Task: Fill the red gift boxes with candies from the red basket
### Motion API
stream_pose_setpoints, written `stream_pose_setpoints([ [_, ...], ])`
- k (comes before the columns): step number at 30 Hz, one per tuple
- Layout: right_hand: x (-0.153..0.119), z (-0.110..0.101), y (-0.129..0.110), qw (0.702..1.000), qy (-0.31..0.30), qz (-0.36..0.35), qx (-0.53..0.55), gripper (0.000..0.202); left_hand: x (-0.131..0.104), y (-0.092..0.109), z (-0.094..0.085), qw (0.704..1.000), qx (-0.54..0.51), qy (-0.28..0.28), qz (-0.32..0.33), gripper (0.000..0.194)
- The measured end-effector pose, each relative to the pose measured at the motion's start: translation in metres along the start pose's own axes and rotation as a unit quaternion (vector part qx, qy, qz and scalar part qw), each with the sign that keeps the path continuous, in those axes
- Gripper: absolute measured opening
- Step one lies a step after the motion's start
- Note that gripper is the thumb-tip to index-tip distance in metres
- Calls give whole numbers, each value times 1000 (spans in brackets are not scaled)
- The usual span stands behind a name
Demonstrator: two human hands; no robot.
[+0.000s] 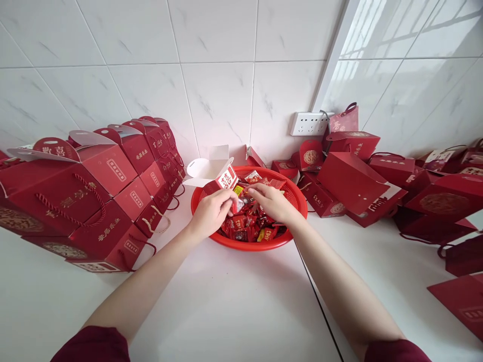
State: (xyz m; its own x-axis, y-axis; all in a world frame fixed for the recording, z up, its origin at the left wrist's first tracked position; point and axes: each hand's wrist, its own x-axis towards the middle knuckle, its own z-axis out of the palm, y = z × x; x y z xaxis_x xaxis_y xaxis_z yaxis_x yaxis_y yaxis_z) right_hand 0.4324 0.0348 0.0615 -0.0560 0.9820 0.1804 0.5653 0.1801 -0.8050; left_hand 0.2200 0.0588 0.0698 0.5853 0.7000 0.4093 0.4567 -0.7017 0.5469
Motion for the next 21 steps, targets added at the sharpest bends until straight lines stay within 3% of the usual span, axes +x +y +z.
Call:
stream_pose_setpoints([
  [2, 1, -3, 1, 994, -44, 16, 95, 37, 0, -2, 1, 999, -36, -4, 7, 22],
  [4, 1, -5, 2, 977, -128, 23, 169, 34, 0, -4, 2, 999, -39, -21, -26, 21],
  [6, 0, -6, 3, 969, -163, 14, 183, 28, 1, -6, 4, 996, -28, -50, -71, 19],
  [10, -4, -4, 1, 987, -147, -23, 59, 24, 3, -8, 4, 991, 18, -89, -100, 19],
  [13, -9, -2, -1, 968, -239, -63, -35, 21, 4, -8, 2, 981, 76, -139, -113, 25],
  [16, -12, 1, -1, 929, -342, -103, -96, 42, 5, -8, 1, 969, 97, -192, -126, 29],
  [18, -13, 3, -1, 917, -368, -112, -109, 50, 5, -8, 1, 967, 88, -205, -123, 29],
  [21, -11, 5, 2, 920, -354, -107, -129, 42, 6, -9, 2, 969, 89, -203, -114, 28],
])
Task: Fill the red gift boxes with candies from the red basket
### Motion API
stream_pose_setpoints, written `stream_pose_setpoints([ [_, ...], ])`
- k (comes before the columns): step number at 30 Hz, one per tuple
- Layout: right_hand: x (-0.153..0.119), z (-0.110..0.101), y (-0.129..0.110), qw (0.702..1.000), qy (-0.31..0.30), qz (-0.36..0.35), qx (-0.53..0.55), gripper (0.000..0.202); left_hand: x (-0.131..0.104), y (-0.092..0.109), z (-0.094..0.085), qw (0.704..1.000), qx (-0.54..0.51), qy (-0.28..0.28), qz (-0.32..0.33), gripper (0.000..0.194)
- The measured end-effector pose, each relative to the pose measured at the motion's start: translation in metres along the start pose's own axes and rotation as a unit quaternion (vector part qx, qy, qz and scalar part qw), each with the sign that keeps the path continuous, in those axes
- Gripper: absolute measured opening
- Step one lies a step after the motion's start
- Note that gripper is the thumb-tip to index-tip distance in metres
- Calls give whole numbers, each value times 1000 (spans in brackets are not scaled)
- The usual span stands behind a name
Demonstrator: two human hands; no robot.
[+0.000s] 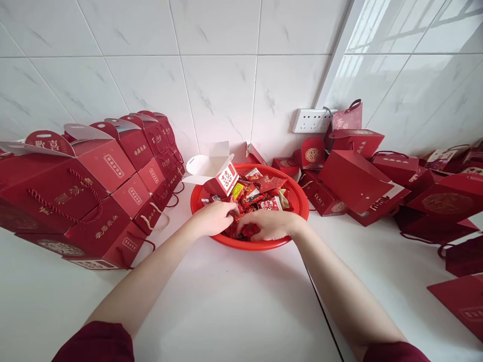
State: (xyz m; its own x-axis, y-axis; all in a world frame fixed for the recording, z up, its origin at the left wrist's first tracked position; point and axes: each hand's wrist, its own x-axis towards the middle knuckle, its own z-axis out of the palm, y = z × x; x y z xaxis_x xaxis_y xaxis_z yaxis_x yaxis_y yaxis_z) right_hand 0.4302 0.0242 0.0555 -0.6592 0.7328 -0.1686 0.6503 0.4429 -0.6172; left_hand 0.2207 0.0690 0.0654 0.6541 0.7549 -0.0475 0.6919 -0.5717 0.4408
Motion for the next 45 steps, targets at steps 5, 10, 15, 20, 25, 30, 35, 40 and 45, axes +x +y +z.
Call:
stream_pose_setpoints([
  [5, 6, 3, 6, 994, 70, 53, -62, 16, -3, 3, 1, 996, 11, 75, 37, 25],
  [10, 8, 6, 7, 990, 97, 59, -84, 9, -10, 11, 4, 986, 9, 132, 98, 22],
  [15, 7, 8, 5, 989, 118, 55, -74, 14, -14, 15, -19, 931, -21, 322, 171, 21],
  [20, 7, 8, 3, 990, 112, 68, -58, 20, 8, 1, -62, 906, -44, 419, 25, 33],
  [25, 6, 7, 5, 985, 114, 104, -83, 13, 31, -15, -57, 979, 89, 137, -122, 58],
  [30, -6, 0, -3, 984, 145, 76, -76, 15, 27, -15, -42, 977, 118, 164, -70, 37],
  [35, -28, -17, -9, 968, 231, 87, -50, 19, 3, -5, -57, 956, 144, 254, 4, 23],
  [40, -58, -35, -14, 934, 353, 48, 18, 14, -23, 12, -71, 955, 126, 260, 65, 25],
  [45, -76, -43, -17, 883, 445, 117, 95, 29, -23, 21, -60, 967, 154, 184, 90, 26],
])
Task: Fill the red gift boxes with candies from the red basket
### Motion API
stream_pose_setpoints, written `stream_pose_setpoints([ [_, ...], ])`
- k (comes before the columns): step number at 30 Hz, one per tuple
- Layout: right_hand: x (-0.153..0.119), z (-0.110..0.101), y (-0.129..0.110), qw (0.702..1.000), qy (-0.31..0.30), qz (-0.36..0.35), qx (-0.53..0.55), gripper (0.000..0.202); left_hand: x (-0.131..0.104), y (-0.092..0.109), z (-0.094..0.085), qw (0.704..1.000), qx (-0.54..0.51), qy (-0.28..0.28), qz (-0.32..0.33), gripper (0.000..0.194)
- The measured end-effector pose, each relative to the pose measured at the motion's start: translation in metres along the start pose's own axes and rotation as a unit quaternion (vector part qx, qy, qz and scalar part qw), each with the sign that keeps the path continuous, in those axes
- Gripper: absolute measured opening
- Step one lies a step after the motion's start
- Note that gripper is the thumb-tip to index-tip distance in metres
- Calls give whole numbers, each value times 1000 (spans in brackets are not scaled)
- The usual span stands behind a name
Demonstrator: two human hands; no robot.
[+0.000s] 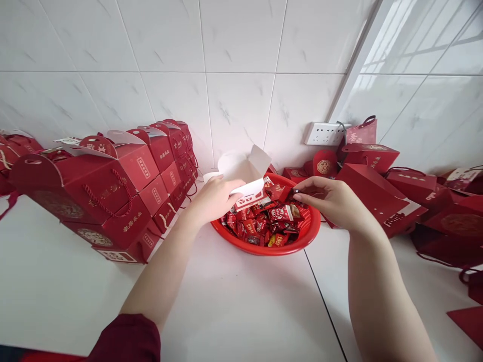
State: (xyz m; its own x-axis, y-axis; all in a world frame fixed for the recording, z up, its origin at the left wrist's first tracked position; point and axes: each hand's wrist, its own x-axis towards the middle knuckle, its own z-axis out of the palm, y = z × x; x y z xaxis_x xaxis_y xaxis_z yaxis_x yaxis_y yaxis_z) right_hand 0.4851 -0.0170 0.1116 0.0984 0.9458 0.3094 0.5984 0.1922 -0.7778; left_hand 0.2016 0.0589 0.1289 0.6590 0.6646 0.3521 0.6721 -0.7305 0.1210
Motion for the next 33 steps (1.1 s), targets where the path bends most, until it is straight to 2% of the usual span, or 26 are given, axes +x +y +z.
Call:
stream_pose_setpoints([
  [3, 2, -1, 3, 999, 3, -23, 43, 32, 3, -1, 13, 999, 24, -29, 30, 28],
  [9, 3, 1, 0, 999, -24, -26, 36, 26, 6, -11, 19, 998, 43, -13, 36, 31],
  [14, 0, -4, -6, 989, -81, -49, 117, 27, -1, 6, 21, 985, -21, -126, 116, 30],
  [16, -1, -4, -8, 981, -94, -65, 157, 27, -4, 15, 21, 979, -67, -146, 126, 24],
  [18, -3, 1, -10, 978, -81, -82, 174, 27, -6, 22, 19, 980, -115, -130, 96, 25],
  [21, -4, 19, -16, 970, -82, -120, 194, 24, -6, 26, 12, 977, -207, -50, 12, 43],
  [24, -3, 42, -22, 952, -97, -162, 242, 19, -6, 25, 6, 961, -275, -5, -30, 36],
  [28, 0, 61, -23, 936, -86, -183, 287, 21, -7, 23, 5, 964, -264, 24, -39, 32],
  [33, 3, 64, -19, 913, -96, -155, 364, 33, -9, 23, 2, 969, -241, 51, 0, 31],
])
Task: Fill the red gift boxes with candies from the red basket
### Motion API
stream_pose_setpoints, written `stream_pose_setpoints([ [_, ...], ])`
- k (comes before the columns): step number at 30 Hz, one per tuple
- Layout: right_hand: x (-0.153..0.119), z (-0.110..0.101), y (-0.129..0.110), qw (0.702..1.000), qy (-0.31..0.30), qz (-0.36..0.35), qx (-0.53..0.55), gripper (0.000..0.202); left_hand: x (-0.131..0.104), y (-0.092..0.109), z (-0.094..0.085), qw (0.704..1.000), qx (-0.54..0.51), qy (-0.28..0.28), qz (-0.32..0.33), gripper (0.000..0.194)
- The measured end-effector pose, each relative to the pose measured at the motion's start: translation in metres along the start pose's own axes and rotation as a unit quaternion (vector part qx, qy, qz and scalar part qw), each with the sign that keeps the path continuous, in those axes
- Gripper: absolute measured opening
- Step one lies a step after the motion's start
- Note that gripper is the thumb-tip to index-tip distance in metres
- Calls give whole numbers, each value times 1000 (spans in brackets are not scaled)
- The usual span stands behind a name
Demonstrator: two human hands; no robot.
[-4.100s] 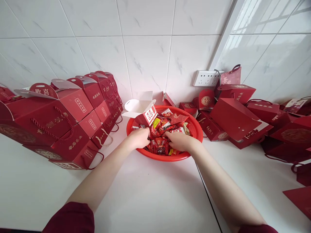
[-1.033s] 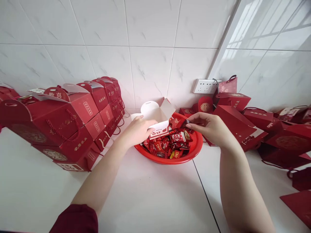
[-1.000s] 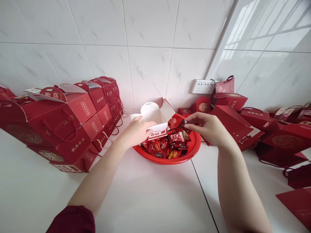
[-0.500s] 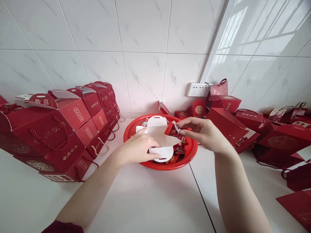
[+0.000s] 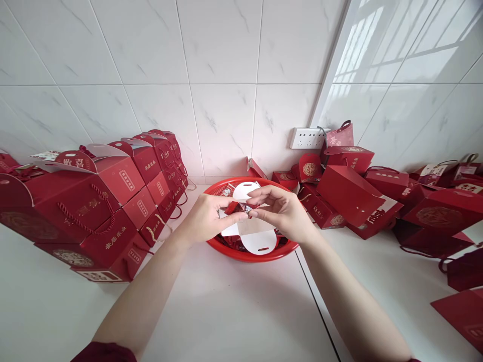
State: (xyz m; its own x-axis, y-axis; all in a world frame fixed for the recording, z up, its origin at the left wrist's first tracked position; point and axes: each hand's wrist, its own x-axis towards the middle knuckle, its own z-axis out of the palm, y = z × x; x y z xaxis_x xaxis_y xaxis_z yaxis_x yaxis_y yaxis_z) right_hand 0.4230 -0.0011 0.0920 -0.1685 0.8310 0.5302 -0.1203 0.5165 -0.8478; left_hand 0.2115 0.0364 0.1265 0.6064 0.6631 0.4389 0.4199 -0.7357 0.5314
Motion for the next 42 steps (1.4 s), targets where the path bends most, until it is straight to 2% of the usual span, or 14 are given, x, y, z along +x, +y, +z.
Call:
stream_pose_setpoints([
  [4, 1, -5, 1, 999, -20, 26, 33, 36, -1, 1, -1, 1000, -2, 11, 15, 31],
  [7, 1, -8, -2, 999, -8, 48, 15, 34, 0, 0, -1, 1000, -19, 6, 0, 30],
  [12, -1, -6, -10, 998, 20, 39, -54, 31, 2, 2, 0, 997, -78, 20, -22, 25],
  [18, -2, 1, -9, 985, 17, 34, -170, 27, 3, 0, 3, 995, -92, 31, -22, 23],
  [25, -2, 2, -5, 988, 32, 44, -147, 28, 2, -4, 8, 991, -128, 31, 20, 44],
  [30, -3, 4, -9, 978, -11, 10, -207, 23, 1, 3, 12, 998, -56, 36, 18, 50],
  [32, -3, 1, -10, 973, 16, -7, -229, 19, 0, 0, 16, 999, 8, 32, 7, 54],
  [34, -4, -4, -14, 964, 71, -23, -254, 20, 0, -7, 21, 996, 84, 3, -30, 62],
  [36, -7, -11, -21, 944, 133, -43, -298, 24, -2, -14, 25, 985, 141, -55, -83, 72],
  [38, -11, -18, -31, 912, 185, -72, -358, 27, -3, -16, 27, 972, 157, -126, -118, 77],
  [40, -16, -24, -40, 881, 230, -105, -400, 28, -4, -15, 27, 965, 152, -177, -115, 78],
  [42, -21, -27, -48, 866, 271, -119, -403, 30, -5, -12, 26, 964, 146, -203, -94, 83],
])
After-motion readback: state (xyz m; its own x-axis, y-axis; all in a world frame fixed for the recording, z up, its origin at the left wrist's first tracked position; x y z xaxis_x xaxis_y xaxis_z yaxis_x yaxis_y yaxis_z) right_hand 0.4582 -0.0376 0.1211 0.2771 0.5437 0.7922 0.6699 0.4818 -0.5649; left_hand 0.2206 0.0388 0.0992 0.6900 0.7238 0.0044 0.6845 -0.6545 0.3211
